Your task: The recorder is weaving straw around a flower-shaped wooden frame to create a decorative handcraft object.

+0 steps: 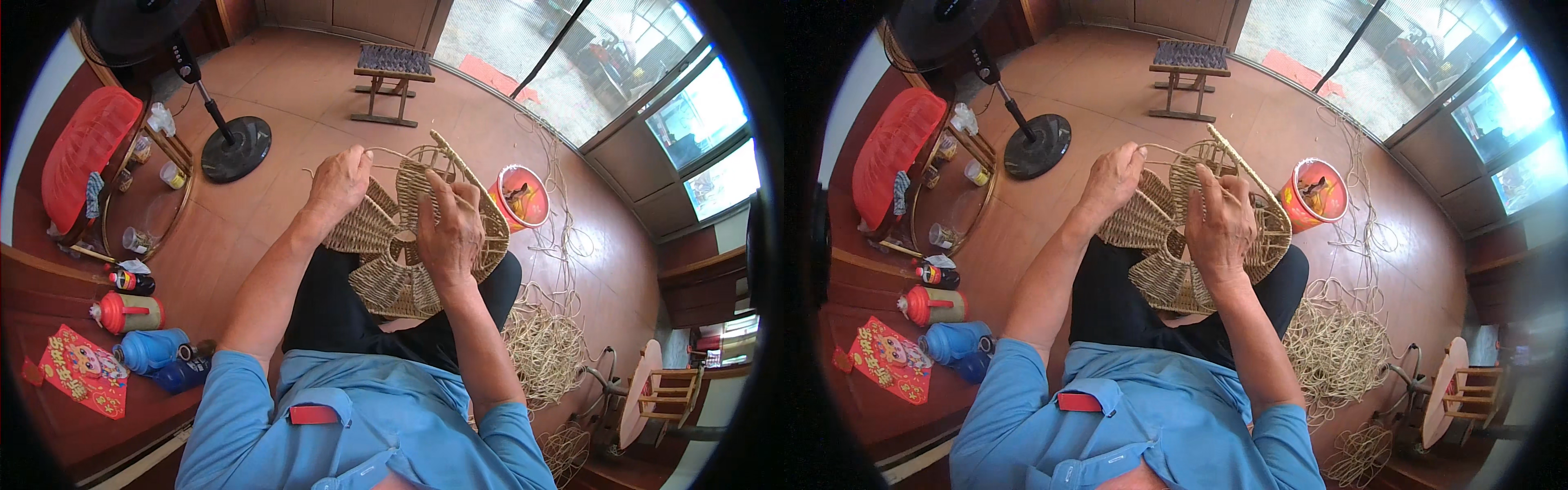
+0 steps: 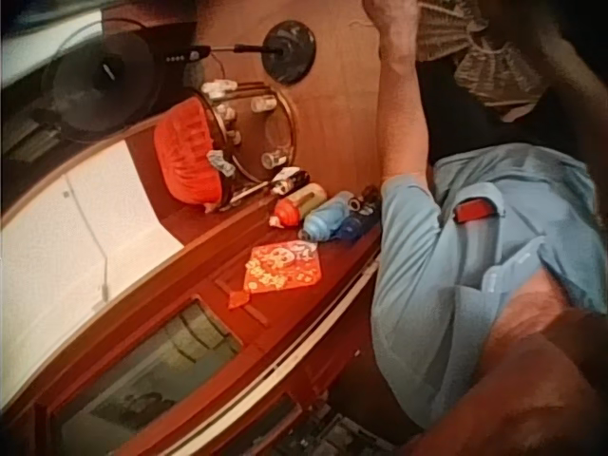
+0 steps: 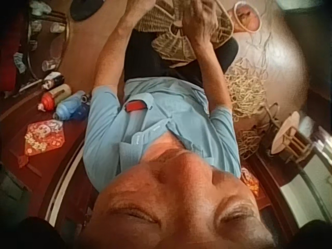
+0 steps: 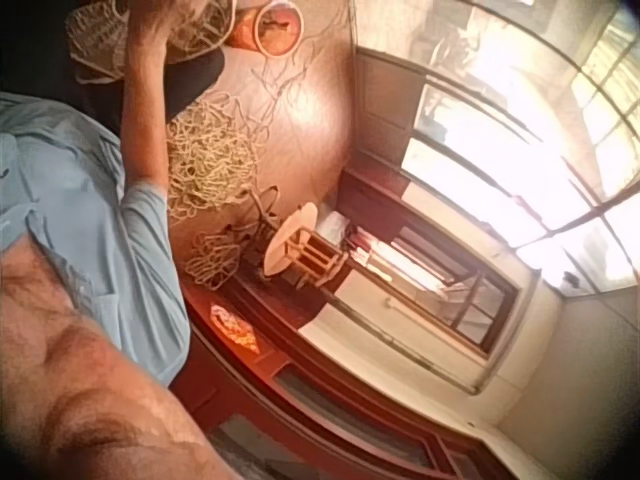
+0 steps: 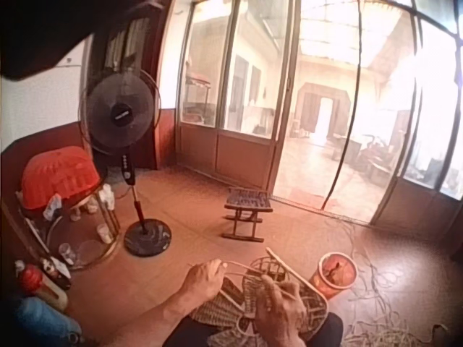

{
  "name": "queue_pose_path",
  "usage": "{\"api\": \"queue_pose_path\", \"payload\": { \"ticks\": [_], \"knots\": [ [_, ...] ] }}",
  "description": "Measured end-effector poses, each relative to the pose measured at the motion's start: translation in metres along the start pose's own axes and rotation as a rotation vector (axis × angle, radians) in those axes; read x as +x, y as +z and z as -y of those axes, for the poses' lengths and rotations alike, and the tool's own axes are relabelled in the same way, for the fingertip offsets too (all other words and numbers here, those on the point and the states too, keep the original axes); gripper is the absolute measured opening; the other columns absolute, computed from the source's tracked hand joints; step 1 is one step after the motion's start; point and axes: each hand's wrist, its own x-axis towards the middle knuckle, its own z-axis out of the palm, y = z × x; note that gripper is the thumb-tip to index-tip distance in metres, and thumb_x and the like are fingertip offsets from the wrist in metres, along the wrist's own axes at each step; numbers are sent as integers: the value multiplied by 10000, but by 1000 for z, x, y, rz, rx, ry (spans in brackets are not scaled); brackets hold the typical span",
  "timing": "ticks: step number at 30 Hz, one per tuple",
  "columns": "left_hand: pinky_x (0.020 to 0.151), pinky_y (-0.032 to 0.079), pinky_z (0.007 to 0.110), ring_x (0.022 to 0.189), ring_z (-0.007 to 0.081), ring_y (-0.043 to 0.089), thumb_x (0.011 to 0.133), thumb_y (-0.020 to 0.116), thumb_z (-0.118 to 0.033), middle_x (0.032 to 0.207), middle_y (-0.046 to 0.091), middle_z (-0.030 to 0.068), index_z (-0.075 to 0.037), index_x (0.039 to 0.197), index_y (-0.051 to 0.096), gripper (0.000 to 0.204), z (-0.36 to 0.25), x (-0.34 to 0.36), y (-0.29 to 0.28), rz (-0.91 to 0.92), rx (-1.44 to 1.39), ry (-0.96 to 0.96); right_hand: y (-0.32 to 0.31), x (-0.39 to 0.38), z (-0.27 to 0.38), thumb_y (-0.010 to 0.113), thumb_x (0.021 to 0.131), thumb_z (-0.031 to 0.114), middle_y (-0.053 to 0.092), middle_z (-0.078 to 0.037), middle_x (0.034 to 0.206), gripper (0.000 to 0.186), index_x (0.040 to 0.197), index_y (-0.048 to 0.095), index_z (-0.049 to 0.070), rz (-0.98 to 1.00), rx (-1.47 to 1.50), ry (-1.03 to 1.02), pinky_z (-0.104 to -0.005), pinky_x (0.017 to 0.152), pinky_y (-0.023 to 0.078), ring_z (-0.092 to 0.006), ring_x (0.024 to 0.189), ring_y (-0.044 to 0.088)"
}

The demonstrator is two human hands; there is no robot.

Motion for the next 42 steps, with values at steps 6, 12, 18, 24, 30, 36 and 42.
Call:
{"api": "queue_pose_path", "payload": {
  "ticks": [6, 12, 18, 24, 30, 36, 42],
  "knots": [
    [732, 563, 494, 704, 358, 735, 1096, 464, -353, 715, 696, 197, 31, 917, 638, 458, 33, 1, 0, -57, -4, 72, 17, 19, 7, 777, 920, 169, 634, -69, 1048, 289, 1208, 757, 182, -99, 2, 24, -417, 708, 562, -274, 830, 699],
    [585, 544, 401, 574, 230, 699, 1095, 469, -372, 654, 659, 112, 14, 842, 613, 483, 85, 1, 2, -55, -88, -23, 29, 18, 4, 789, 920, 254, 636, -45, 1014, 149, 1047, 789, 176, -101, 25, 6, -418, 729, 550, -266, 849, 693],
    [597, 549, 390, 571, 232, 697, 1098, 498, -396, 656, 664, 105, 3, 836, 632, 495, 53, 14, -9, 11, -64, -293, 44, 31, 5, 813, 886, 315, 633, -50, 943, 176, 876, 790, 141, -81, 51, 82, -427, 783, 532, -267, 891, 671],
    [696, 575, 364, 717, 222, 746, 1082, 608, -284, 762, 719, 124, -6, 943, 710, 327, -25, -5, -24, -73, -75, -156, 42, 34, 8, 798, 882, 293, 624, -59, 910, 175, 850, 768, 124, -76, 35, 80, -435, 800, 521, -276, 916, 660],
    [825, 600, 311, 900, 181, 761, 1062, 626, -79, 950, 772, 122, 40, 1111, 746, 176, -56, -14, 1, 15, -492, -176, 44, 34, 7, 764, 910, 285, 637, -69, 905, 195, 822, 738, 112, -91, 57, 77, -445, 785, 515, -285, 904, 661],
    [878, 623, 300, 934, 155, 746, 1060, 608, -21, 1042, 767, 97, 76, 1140, 724, 171, -41, -3, 12, 161, -987, -340, 36, 32, 3, 737, 928, 226, 648, -88, 909, 129, 893, 730, 102, -48, 85, 47, -444, 766, 521, -310, 851, 670],
    [848, 616, 286, 903, 141, 734, 1050, 621, -29, 1029, 762, 82, 59, 1154, 711, 163, -42, 0, 12, 200, -1074, -401, 27, 29, -2, 692, 950, 133, 675, -136, 961, 118, 1047, 721, 72, -5, 225, 48, -485, 788, 548, -368, 879, 692]
  ]
}}
